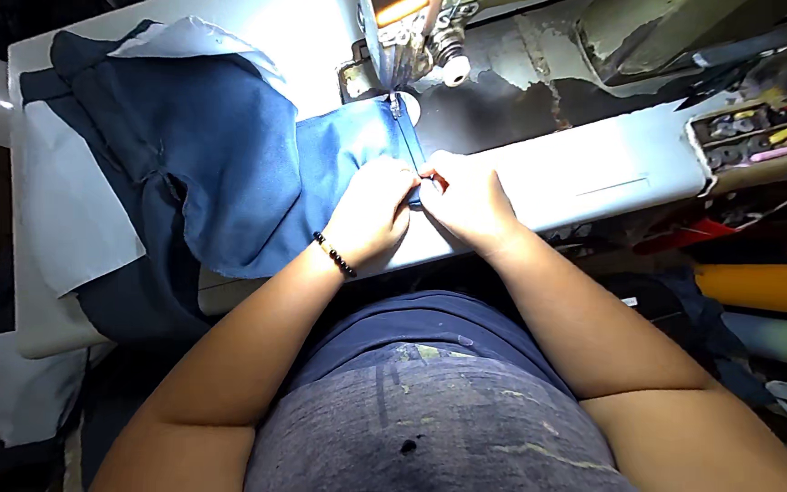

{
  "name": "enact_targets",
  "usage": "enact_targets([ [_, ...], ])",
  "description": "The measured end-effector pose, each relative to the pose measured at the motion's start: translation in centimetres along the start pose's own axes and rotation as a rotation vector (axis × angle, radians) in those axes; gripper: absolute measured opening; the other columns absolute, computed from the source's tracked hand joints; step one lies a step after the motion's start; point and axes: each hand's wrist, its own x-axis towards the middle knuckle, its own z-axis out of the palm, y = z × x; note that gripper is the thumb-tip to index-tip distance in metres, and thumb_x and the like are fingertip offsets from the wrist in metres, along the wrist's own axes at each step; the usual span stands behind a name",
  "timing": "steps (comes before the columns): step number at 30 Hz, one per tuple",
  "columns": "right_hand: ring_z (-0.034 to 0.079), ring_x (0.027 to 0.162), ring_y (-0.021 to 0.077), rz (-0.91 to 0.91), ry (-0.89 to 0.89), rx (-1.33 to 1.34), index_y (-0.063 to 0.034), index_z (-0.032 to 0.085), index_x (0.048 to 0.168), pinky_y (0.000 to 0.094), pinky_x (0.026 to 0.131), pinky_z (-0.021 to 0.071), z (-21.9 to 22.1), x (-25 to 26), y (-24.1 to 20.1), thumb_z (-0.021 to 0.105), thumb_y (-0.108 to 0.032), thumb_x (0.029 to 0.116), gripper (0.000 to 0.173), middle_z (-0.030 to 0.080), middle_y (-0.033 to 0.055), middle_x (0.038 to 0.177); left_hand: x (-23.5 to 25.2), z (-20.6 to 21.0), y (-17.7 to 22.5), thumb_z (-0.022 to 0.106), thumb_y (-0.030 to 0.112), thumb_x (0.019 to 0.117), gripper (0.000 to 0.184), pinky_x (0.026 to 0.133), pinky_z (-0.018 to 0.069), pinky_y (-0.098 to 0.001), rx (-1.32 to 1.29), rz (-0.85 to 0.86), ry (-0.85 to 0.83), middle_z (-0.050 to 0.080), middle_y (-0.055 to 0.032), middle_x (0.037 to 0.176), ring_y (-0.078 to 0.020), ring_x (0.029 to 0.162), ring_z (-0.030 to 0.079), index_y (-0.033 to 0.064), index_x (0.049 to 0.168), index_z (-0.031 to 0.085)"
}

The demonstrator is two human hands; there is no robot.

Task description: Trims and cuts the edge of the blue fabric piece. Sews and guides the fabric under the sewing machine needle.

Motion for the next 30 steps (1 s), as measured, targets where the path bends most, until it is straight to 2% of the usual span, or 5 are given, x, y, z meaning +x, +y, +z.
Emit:
enact_targets([
  [3,0.061,0.065,0.0216,-0.037,0.022,0.018,-0.0004,0.071,0.091,0.0373,0.059,0.0486,0.2,0.1,0.1,0.059,-0.007,0.0892,0.014,0.064,0.0109,0.074,-1.4,0.1,0.0,0.052,0.015,0.0953,0.041,0.12,0.0341,-0.0451,-0.07,-0.057,-0.025,0.063,-0.0168,0.141,-0.0332,0.14,0.052,0.0008,0.13,0.067],
  [13,0.063,0.07,0.0236,0.023,-0.225,-0.022,-0.0021,0.069,0.082,0.0419,0.062,0.0475,-0.8,1.5,-0.2,0.059,-0.007,0.0889,0.013,0.063,0.0103,0.073,-1.1,0.0,-0.5,0.051,0.016,0.0936,0.04,0.12,0.033,-0.0463,-0.129,-0.068,-0.041,0.063,-0.0158,0.14,-0.0327,0.14,0.05,0.0016,0.126,0.069],
  [20,0.068,0.085,0.0316,0.09,-0.309,-0.119,0.0017,0.07,0.092,0.0486,0.073,0.0516,-0.4,4.9,-0.5,0.058,-0.006,0.0931,0.015,0.068,0.0167,0.086,1.3,-0.3,-2.9,0.049,0.018,0.0953,0.042,0.122,0.0301,-0.0452,-0.07,-0.085,-0.069,0.061,-0.0143,0.143,-0.0313,0.144,0.047,0.0023,0.13,0.066],
  [28,0.068,0.099,0.0288,0.172,-0.095,-0.057,-0.0018,0.07,0.119,0.045,0.088,0.0535,1.1,6.6,1.1,0.051,-0.022,0.1047,0.032,0.069,0.0181,0.112,4.3,-0.8,-3.7,0.05,0.026,0.1037,0.033,0.093,0.0429,-0.054,0.133,-0.225,0.032,0.061,-0.0209,0.116,-0.0411,0.118,0.055,0.0048,0.116,0.072],
  [30,0.067,0.089,0.0226,0.198,0.014,0.02,0.0017,0.07,0.101,0.0374,0.082,0.0524,1.1,6.3,1.7,0.048,-0.024,0.1067,0.034,0.068,0.0169,0.1,4.8,-1.3,-3.2,0.043,0.022,0.108,0.037,0.093,0.05,-0.0467,0.177,-0.24,0.045,0.066,-0.0219,0.104,-0.0385,0.107,0.063,-0.001,0.114,0.072],
])
